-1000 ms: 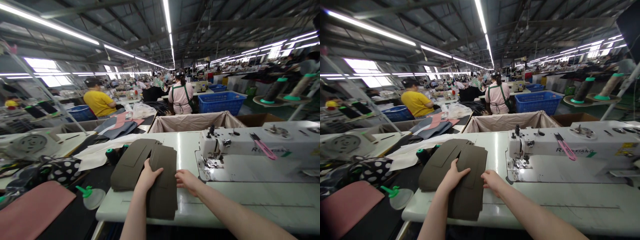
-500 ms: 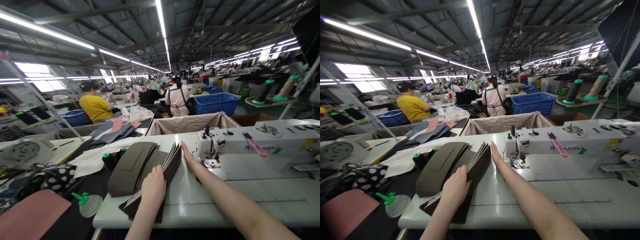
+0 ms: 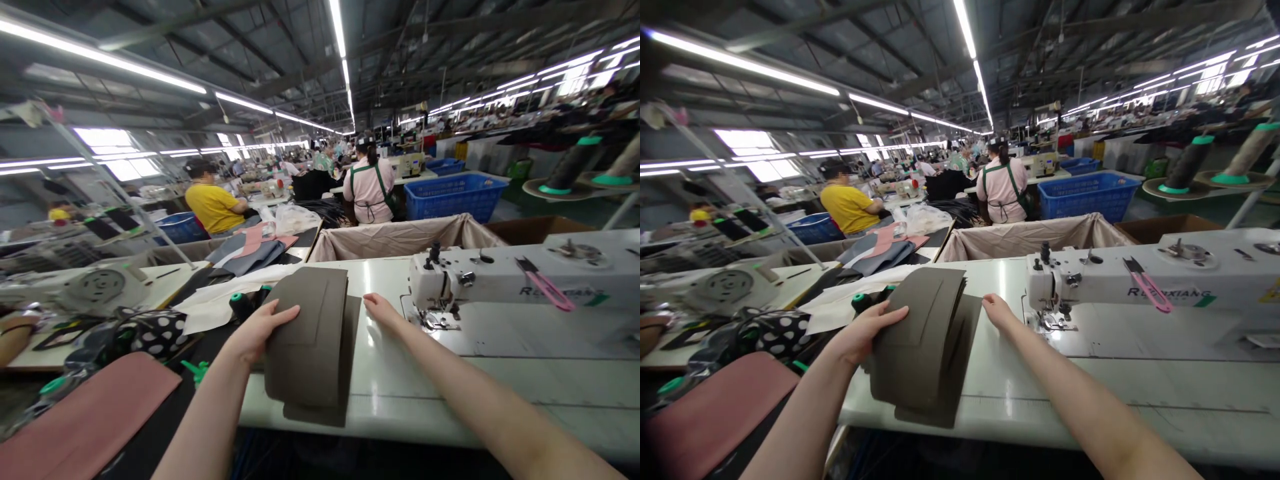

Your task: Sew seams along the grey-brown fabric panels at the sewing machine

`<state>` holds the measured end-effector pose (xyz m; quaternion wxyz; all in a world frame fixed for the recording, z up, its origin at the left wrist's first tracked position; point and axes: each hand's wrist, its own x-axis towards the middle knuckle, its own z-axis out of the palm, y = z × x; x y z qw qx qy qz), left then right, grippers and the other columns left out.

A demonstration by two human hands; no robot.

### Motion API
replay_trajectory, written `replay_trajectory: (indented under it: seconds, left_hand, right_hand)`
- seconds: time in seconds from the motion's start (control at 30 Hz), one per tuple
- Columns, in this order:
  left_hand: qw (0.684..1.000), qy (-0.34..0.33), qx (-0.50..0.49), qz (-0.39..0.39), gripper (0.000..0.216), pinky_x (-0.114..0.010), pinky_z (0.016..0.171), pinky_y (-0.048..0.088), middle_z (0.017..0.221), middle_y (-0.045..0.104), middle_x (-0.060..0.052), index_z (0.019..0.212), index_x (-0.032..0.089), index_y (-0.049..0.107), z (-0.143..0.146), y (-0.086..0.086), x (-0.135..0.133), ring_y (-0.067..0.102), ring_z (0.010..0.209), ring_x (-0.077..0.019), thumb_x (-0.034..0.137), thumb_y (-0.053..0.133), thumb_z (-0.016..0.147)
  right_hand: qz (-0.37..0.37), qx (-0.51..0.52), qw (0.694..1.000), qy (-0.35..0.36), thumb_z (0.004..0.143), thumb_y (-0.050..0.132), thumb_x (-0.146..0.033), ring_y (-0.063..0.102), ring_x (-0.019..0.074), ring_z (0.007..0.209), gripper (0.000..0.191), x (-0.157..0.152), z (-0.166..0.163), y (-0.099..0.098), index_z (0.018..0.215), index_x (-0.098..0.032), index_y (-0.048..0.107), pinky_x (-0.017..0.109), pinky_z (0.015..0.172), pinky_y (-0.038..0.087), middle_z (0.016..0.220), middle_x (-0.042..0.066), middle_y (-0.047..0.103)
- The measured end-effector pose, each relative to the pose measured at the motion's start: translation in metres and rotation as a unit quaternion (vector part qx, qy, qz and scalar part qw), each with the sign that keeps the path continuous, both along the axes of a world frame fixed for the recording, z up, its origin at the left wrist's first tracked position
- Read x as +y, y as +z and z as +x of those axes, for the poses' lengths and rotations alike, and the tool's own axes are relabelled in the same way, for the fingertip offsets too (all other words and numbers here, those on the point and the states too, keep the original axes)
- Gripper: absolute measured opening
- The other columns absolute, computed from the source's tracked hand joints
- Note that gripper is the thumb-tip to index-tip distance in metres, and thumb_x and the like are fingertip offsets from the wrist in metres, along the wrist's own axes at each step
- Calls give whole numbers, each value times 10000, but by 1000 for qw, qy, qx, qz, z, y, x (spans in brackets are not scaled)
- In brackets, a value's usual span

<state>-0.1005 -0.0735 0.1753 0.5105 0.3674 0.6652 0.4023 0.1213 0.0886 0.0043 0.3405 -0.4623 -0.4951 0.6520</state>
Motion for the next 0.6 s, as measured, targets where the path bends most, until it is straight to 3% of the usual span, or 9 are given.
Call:
replay_trajectory:
  seconds: [0.1,0.17,0.27,0.37,0.47,0.6]
  left_hand:
    - [1000,2,7,-20,493,-416,824,546,1091,689,-130,1179,188,570,17,-51,-21,678,955,-291,506,609,804]
    - [989,3,149,-24,447,-409,888,515,1134,667,-131,1156,189,575,30,-88,-32,645,1029,-294,465,606,806]
    - [926,31,373,-54,501,-488,990,414,1212,585,-194,1139,128,566,46,-124,-38,535,1170,-362,464,618,771]
    - [873,76,471,-101,551,-616,950,362,1355,428,-234,1152,143,553,61,-137,-41,380,1273,-454,541,582,772]
    - [845,85,513,-129,538,-554,888,424,1383,390,-224,1153,181,539,73,-142,-47,426,1242,-433,587,528,800]
    - [926,26,371,-62,476,-383,832,481,1069,614,-162,1050,165,508,83,-149,-56,620,996,-303,568,555,800]
  right_hand:
    - [-34,6,999,12,898,437,-426,641,226,971,380,-19,1,-8,1112,-164,610,392,883,491,1082,134,660]
    - [-39,14,999,18,923,366,-453,641,228,1016,447,-34,1,-13,1177,-154,582,392,890,493,1147,154,645]
    - [-11,11,1000,11,871,496,-441,503,234,1244,466,-59,-1,-20,1251,-177,555,385,1042,381,1349,127,541]
    - [18,-3,1000,-11,803,592,-394,360,245,1358,562,-82,-3,-22,1315,-173,516,375,1129,255,1460,108,426]
    - [33,-11,999,-36,794,586,-380,320,243,1381,579,-100,2,-20,1325,-163,507,362,1149,219,1464,105,416]
    - [35,2,997,-62,826,520,-365,377,226,1347,574,-117,15,-20,1357,-157,455,351,1126,282,1460,106,419]
